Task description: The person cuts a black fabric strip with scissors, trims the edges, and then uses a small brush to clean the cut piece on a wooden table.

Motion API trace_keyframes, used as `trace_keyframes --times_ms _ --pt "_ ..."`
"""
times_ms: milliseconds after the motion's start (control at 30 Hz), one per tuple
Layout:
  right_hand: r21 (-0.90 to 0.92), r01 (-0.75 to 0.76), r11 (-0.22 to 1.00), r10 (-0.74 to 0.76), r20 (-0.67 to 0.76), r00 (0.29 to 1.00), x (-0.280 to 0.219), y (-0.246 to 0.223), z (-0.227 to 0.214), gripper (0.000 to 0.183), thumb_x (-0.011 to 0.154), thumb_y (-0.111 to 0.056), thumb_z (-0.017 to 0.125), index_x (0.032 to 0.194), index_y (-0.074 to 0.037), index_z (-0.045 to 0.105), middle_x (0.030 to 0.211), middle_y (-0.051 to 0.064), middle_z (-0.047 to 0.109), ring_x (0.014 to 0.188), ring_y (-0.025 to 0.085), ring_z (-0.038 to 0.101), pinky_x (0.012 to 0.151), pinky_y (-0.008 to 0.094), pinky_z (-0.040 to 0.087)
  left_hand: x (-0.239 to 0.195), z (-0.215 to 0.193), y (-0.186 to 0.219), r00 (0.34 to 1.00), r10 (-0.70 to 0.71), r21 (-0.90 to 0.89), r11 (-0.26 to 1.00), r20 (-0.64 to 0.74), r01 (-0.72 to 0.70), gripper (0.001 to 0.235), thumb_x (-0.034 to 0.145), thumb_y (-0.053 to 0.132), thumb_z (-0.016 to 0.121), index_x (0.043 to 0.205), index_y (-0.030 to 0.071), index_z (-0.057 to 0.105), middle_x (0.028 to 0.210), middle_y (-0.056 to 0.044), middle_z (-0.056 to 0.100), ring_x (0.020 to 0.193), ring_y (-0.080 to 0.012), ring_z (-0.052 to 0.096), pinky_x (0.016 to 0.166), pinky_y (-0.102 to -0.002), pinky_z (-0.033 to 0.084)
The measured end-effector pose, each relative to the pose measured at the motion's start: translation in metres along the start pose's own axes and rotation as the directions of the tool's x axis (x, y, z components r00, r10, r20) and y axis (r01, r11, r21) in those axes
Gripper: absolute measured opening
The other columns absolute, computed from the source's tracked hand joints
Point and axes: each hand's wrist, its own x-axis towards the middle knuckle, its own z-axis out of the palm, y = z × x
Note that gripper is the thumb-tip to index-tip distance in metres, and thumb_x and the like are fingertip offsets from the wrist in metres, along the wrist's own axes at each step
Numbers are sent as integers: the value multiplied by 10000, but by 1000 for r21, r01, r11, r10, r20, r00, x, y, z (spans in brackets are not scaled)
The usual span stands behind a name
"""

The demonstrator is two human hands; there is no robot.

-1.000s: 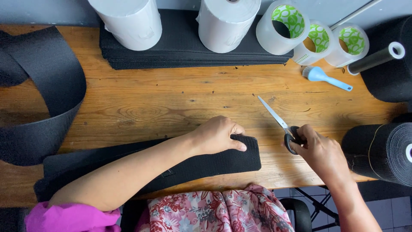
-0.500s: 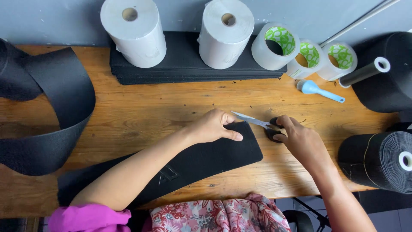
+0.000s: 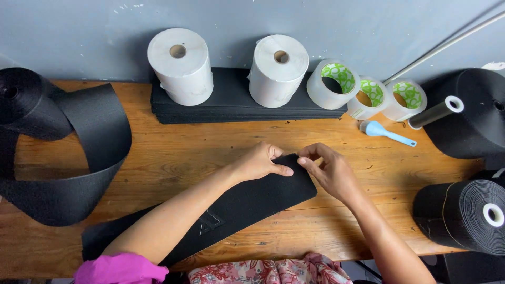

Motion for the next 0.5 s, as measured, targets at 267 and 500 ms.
trace_keyframes --times_ms 267,500 --pt "230 -35 972 33 14 999 33 11 32 97 952 -212 743 889 -142 718 728 29 656 551 129 617 474 249 505 -1 -22 -18 997 18 59 998 -74 -13 298 770 314 870 654 135 663 441 120 403 507 -21 351 500 -197 265" --pt "368 28 929 -32 5 999 48 23 46 130 969 -181 734 888 -81 710 682 56 587 619 133 587 546 269 537 -33 -54 -26 992 -100 208 971 -76 114 348 982 400 683 1096 81 763 909 -104 793 863 -203 750 730 -309 572"
